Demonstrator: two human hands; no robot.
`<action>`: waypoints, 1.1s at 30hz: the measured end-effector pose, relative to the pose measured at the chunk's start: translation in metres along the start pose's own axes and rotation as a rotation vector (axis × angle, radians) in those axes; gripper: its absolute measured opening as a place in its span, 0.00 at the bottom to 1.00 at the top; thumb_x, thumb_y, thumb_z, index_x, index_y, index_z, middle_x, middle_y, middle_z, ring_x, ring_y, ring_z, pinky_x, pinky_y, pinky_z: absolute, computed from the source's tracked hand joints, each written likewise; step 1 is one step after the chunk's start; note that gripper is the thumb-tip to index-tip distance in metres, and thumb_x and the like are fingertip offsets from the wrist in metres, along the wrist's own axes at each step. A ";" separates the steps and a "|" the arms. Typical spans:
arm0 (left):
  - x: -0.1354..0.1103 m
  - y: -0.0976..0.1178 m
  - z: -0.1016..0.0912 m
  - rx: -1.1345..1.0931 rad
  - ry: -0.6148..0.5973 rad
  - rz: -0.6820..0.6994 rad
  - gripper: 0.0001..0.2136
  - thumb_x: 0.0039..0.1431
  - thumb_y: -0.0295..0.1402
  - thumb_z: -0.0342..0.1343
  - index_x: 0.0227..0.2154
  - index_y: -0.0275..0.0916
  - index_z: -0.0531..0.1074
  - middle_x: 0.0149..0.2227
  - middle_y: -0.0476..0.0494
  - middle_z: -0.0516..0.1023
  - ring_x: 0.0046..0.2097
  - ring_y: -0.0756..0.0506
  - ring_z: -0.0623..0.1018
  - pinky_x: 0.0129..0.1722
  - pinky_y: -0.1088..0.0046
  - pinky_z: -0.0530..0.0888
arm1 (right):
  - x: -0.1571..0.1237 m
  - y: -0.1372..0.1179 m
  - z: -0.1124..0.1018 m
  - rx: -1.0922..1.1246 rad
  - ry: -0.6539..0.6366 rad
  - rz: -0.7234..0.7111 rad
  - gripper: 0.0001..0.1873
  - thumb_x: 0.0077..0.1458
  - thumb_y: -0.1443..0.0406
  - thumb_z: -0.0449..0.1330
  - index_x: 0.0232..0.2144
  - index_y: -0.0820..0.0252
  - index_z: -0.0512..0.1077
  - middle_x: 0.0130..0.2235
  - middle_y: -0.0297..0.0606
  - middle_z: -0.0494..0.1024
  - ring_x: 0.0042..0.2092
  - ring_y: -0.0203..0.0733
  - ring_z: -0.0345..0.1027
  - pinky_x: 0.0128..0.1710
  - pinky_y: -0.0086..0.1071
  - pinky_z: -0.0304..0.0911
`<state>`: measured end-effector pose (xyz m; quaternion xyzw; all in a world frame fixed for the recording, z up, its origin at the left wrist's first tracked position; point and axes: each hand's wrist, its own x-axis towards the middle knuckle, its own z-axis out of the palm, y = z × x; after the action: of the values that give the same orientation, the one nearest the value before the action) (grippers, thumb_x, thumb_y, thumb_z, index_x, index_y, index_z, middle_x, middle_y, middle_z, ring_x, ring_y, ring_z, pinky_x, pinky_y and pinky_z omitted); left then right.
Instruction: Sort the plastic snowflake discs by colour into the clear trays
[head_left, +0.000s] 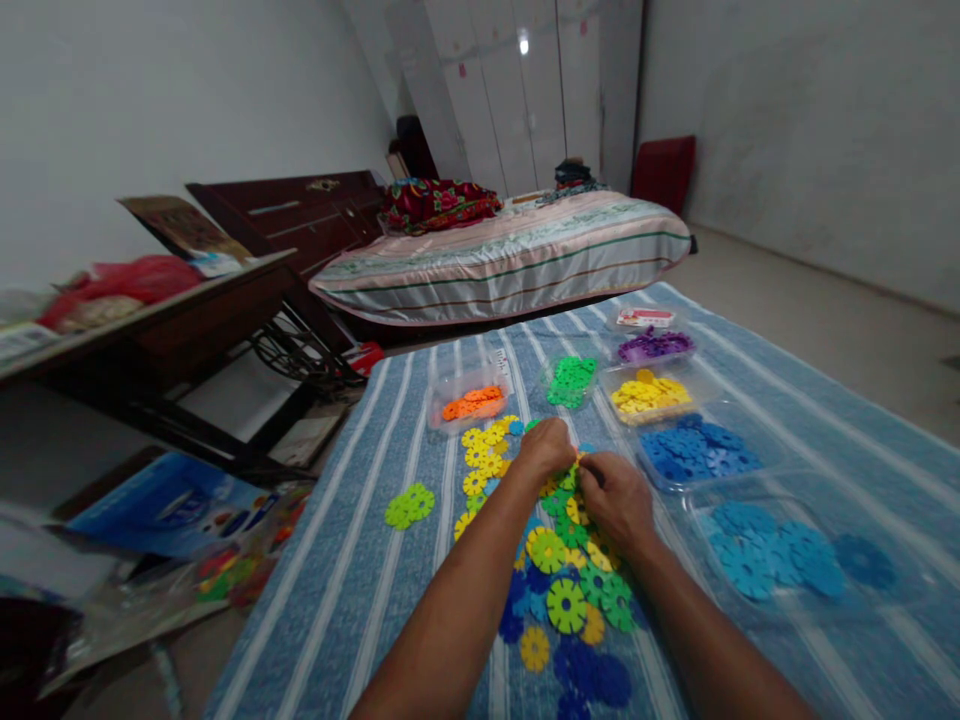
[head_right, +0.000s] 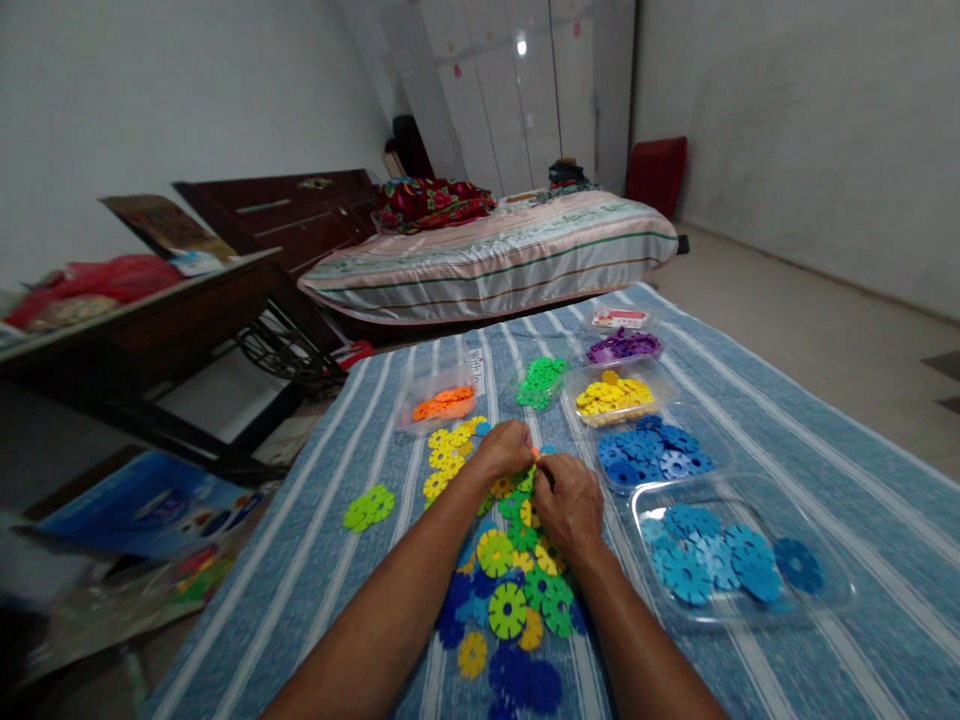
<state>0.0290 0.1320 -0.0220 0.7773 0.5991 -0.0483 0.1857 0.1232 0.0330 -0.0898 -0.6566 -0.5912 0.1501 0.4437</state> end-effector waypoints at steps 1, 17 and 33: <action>0.000 -0.001 0.001 -0.022 0.005 -0.006 0.06 0.46 0.28 0.62 0.30 0.37 0.79 0.35 0.39 0.82 0.45 0.40 0.80 0.40 0.73 0.72 | 0.000 0.000 0.000 0.003 0.002 0.000 0.13 0.57 0.63 0.52 0.34 0.56 0.77 0.34 0.37 0.78 0.37 0.41 0.68 0.37 0.32 0.54; -0.010 -0.031 -0.006 -0.755 0.089 -0.086 0.03 0.44 0.22 0.58 0.24 0.35 0.72 0.18 0.53 0.70 0.21 0.53 0.71 0.23 0.80 0.67 | 0.002 0.003 0.001 -0.015 -0.023 -0.010 0.11 0.57 0.64 0.53 0.32 0.57 0.76 0.33 0.37 0.78 0.38 0.42 0.68 0.39 0.33 0.55; -0.007 -0.124 -0.076 -0.787 0.706 -0.309 0.07 0.42 0.30 0.55 0.26 0.35 0.74 0.21 0.51 0.72 0.26 0.48 0.75 0.24 0.77 0.67 | 0.000 0.003 0.001 -0.015 0.002 -0.005 0.13 0.56 0.62 0.52 0.31 0.57 0.76 0.34 0.38 0.79 0.39 0.44 0.68 0.40 0.34 0.56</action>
<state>-0.1018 0.1784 0.0218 0.5211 0.7051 0.4165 0.2407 0.1244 0.0337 -0.0921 -0.6586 -0.5935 0.1440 0.4396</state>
